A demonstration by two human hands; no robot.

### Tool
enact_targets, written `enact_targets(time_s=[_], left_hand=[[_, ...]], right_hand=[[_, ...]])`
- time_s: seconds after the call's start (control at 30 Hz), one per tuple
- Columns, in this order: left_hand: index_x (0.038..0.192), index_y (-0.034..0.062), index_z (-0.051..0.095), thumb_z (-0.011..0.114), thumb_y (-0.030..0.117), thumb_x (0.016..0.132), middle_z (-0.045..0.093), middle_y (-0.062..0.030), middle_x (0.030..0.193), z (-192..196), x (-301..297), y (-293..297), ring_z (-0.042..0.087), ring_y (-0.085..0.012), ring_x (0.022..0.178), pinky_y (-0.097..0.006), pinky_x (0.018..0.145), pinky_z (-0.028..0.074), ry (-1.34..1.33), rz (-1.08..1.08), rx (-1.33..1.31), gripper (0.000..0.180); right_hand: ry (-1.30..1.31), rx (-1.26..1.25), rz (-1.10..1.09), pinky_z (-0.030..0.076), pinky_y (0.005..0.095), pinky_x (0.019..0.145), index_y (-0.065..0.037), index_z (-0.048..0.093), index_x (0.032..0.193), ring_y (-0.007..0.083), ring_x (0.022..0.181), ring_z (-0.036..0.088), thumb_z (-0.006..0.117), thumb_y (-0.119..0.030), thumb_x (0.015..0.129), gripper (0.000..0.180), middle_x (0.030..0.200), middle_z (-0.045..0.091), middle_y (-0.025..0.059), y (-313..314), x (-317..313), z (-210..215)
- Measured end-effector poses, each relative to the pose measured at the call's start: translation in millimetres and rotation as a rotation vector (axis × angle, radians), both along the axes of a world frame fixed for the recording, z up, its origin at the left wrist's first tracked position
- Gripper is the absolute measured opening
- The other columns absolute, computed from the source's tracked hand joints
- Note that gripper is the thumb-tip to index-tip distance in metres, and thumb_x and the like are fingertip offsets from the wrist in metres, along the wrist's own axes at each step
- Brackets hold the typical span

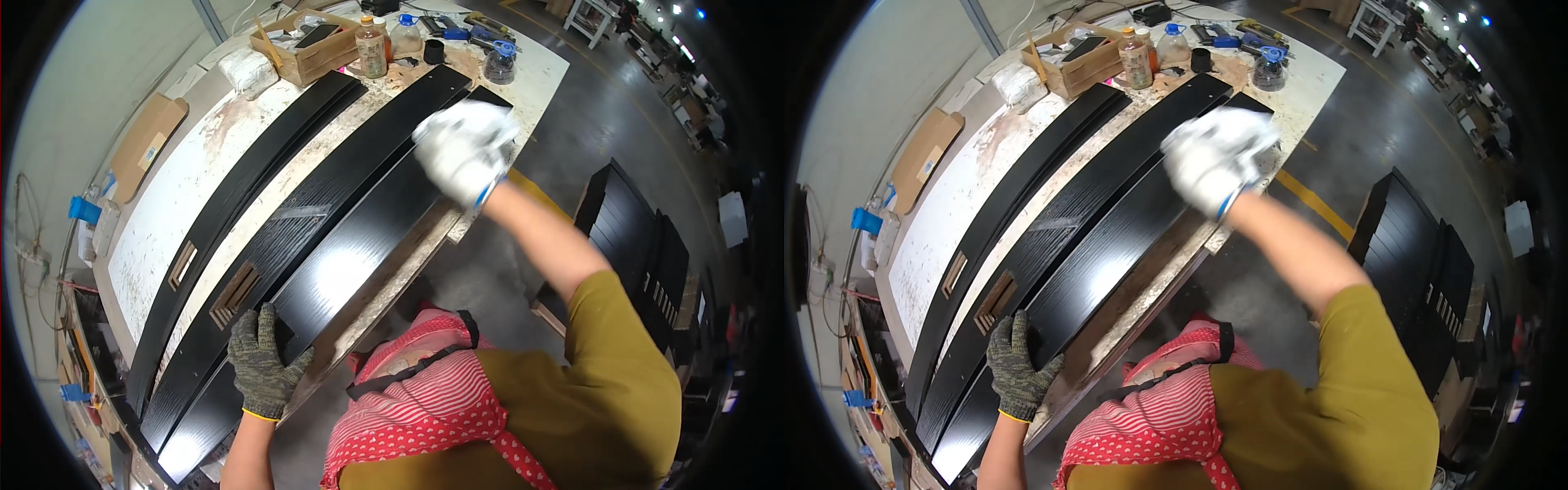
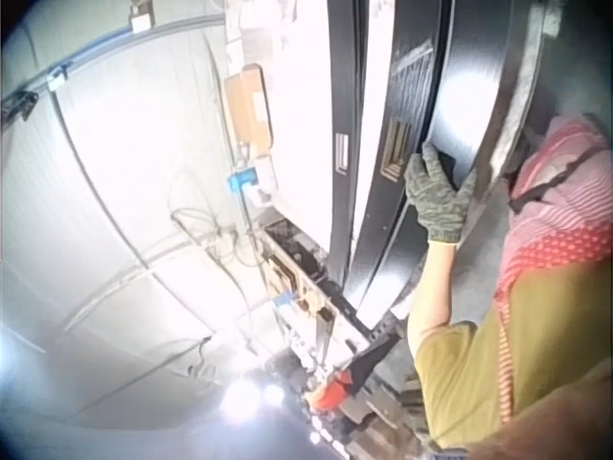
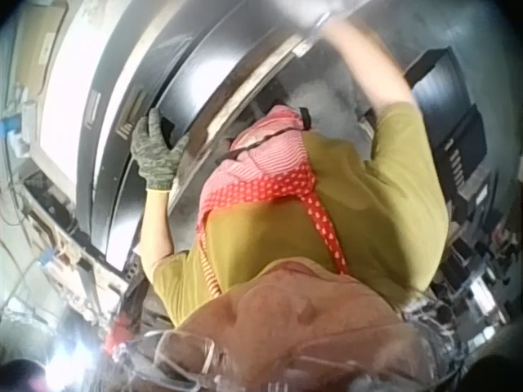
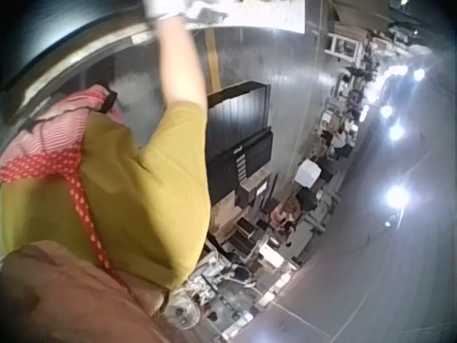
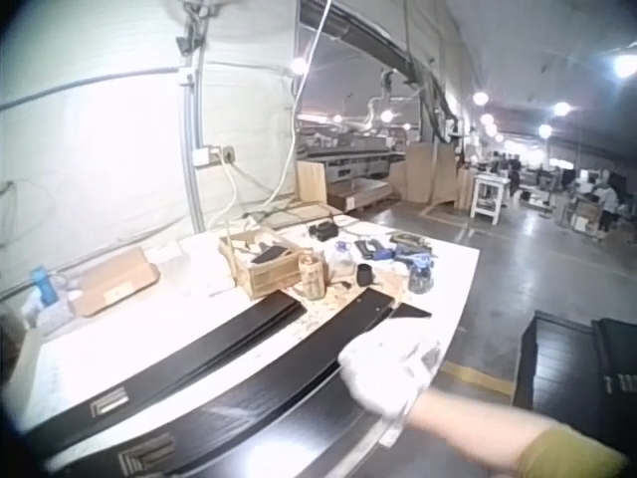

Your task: Cleaning and applying a finish or polish to black-painted wood furniture panels using a rag and a bottled liquid.

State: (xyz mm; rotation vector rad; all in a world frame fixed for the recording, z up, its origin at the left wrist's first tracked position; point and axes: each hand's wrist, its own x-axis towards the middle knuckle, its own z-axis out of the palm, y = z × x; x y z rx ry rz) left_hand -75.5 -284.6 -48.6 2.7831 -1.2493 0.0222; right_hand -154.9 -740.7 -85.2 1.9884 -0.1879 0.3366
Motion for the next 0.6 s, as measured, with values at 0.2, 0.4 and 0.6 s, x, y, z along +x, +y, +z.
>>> enact_targets(time_s=[0.2,0.4,0.6], left_hand=[[0.151,0.0013,0.033,0.074,0.061,0.075,0.043,-0.0225,0.148,-14,9,26,0.040,-0.0422,0.136,-0.052,0.116,0.028,0.060,-0.099,-0.218,0.106],[0.152,0.0018,0.033,0.073,0.062,0.075,0.037,-0.0235,0.154,1,16,152,0.033,-0.0416,0.143,-0.052,0.119,0.021,0.022,-0.045,0.036,0.106],[0.154,0.0088,0.034,0.072,0.060,0.077,0.034,-0.0230,0.155,-2,11,164,0.030,-0.0418,0.144,-0.054,0.121,0.017,0.083,0.024,0.072,0.100]], right_hand=[[0.219,1.346,0.345,0.051,0.0470,0.091,0.001,0.061,0.106,0.0283,0.100,0.065,0.067,-0.022,0.070,0.043,0.107,0.064,0.0195,243,-8,31],[-0.469,1.362,-0.344,0.055,0.0393,0.073,-0.001,0.065,0.094,0.0257,0.078,0.067,0.071,-0.025,0.079,0.029,0.080,0.065,0.0119,110,6,47],[0.146,0.839,0.111,0.054,0.0420,0.087,-0.003,0.059,0.100,0.0293,0.099,0.065,0.074,-0.035,0.071,0.046,0.099,0.063,0.0141,299,27,35]])
